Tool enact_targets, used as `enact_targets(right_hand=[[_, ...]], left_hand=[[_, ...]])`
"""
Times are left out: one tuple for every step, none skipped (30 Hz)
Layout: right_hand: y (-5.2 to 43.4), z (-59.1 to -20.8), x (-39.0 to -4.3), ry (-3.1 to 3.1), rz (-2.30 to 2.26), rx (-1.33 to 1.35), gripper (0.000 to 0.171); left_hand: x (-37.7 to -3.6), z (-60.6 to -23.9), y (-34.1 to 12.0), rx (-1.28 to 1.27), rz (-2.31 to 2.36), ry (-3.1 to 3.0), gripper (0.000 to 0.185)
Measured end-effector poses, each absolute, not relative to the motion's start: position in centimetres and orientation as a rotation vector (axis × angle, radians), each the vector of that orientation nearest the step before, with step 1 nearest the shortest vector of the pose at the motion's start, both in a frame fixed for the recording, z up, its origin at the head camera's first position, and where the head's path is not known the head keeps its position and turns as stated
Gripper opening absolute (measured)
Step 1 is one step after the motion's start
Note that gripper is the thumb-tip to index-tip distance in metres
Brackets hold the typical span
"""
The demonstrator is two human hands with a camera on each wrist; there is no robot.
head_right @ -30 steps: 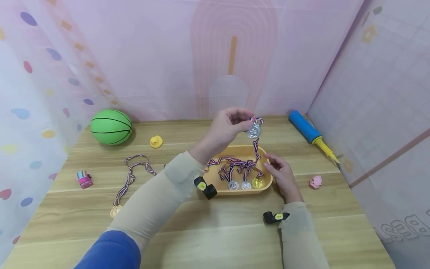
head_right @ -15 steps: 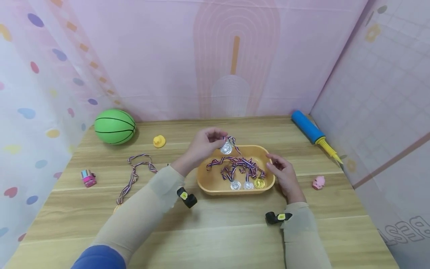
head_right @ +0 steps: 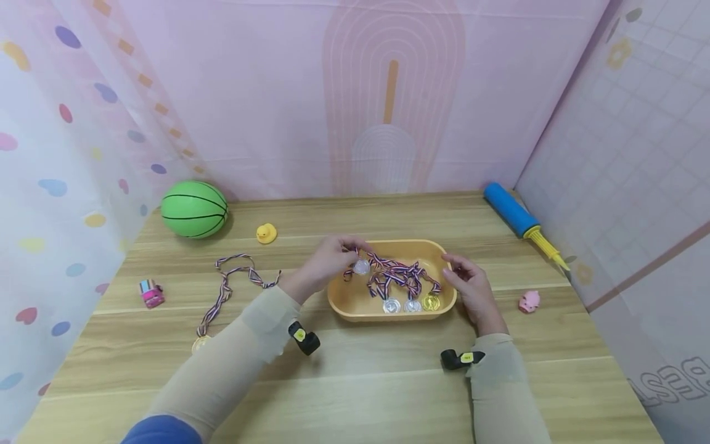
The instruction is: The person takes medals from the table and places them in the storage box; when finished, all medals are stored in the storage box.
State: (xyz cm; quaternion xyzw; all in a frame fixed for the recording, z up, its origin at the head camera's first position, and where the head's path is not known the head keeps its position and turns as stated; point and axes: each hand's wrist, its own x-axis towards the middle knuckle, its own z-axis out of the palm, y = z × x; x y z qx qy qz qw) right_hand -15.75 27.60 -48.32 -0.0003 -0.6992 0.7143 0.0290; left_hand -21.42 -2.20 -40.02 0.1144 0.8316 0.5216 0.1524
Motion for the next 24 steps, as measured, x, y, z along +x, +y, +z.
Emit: enact_targets(right_hand=[[27.6,-48.3,-15.7,-2.155,2.210,-0.005,0.036],[27.6,-48.3,-15.7,-2.160,2.210,-0.008,0.036],[27.6,-48.3,-15.7,-2.167,2.207,-0.013,0.037],[27.6,-48.2,-15.7,-2.181,2.199,-0.019,0.037],[27.6,-48.2,-15.7,-2.195,2.191,-0.023,0.038],[27.6,-48.2,-15.8,-2.203,2.187,-0.026,0.038],[27.6,-48.1,-15.8,-2.210,2.183,-0.027,0.039],[27.6,-48.1,-15.8,-2.220,2.176,-0.028,0.040],[27.6,-48.1,-15.8,-2.225,2.173,-0.029,0.040],[27.6,-48.1,-15.8,-2.227,2.171,-0.029,0.040],[27.6,-48.1,-15.8,-2.225,2.171,-0.026,0.040],[27.6,-48.1,-15.8,-2.220,2.173,-0.023,0.040],[27.6,-48.1,-15.8,-2.217,2.172,-0.022,0.039],[27.6,-48.1,-15.8,-2.218,2.169,-0.023,0.038],[27.7,-48.2,-15.8,-2.217,2.168,-0.023,0.038],[27.7,-48.2,-15.8,-2.216,2.167,-0.023,0.038],[27.7,-48.2,-15.8,-2.214,2.166,-0.024,0.038],[27.7,-48.2,-15.8,-2.214,2.167,-0.025,0.038],[27.7,-48.2,-15.8,-2.216,2.166,-0.027,0.038],[27.7,-48.2,-15.8,-2.219,2.165,-0.031,0.038],[27.7,-48.1,-15.8,-2.218,2.167,-0.033,0.038],[27.7,-48.2,-15.8,-2.217,2.170,-0.034,0.039],[27.7,-48.2,-15.8,-2.218,2.171,-0.037,0.039],[27.7,-48.2,-15.8,-2.221,2.170,-0.041,0.040]], left_hand=[[-21.4,-40.4,-2.1,0.345,1.459,2.389,0.023],[-21.3,-40.7,-1.9,0.369,1.424,2.397,0.021],[-21.3,-41.0,-1.8,0.402,1.379,2.418,0.020],[-21.3,-41.3,-1.7,0.440,1.335,2.443,0.019],[-21.3,-41.5,-1.6,0.474,1.297,2.461,0.018],[-21.3,-41.7,-1.5,0.505,1.269,2.462,0.018],[-21.3,-41.8,-1.4,0.535,1.239,2.465,0.018],[-21.2,-41.9,-1.3,0.556,1.212,2.461,0.017],[-21.2,-42.0,-1.2,0.577,1.183,2.457,0.017],[-21.2,-42.1,-1.1,0.600,1.158,2.452,0.018],[-21.1,-42.1,-1.1,0.621,1.130,2.447,0.018],[-21.1,-42.1,-1.0,0.635,1.102,2.442,0.018],[-21.0,-42.1,-0.8,0.646,1.069,2.444,0.018],[-20.9,-42.1,-0.7,0.652,1.043,2.441,0.018],[-20.9,-42.1,-0.6,0.671,1.013,2.444,0.018],[-20.8,-42.1,-0.5,0.685,0.990,2.439,0.018],[-20.8,-42.1,-0.4,0.697,0.965,2.434,0.018],[-20.7,-42.1,-0.2,0.705,0.946,2.425,0.018],[-20.7,-42.2,-0.1,0.720,0.929,2.417,0.018],[-20.6,-42.2,-0.1,0.722,0.921,2.405,0.017],[-20.6,-42.3,0.0,0.724,0.913,2.395,0.017],[-20.5,-42.3,0.1,0.716,0.910,2.384,0.018],[-20.5,-42.4,0.2,0.711,0.902,2.381,0.018],[-20.4,-42.4,0.3,0.697,0.900,2.377,0.019]])
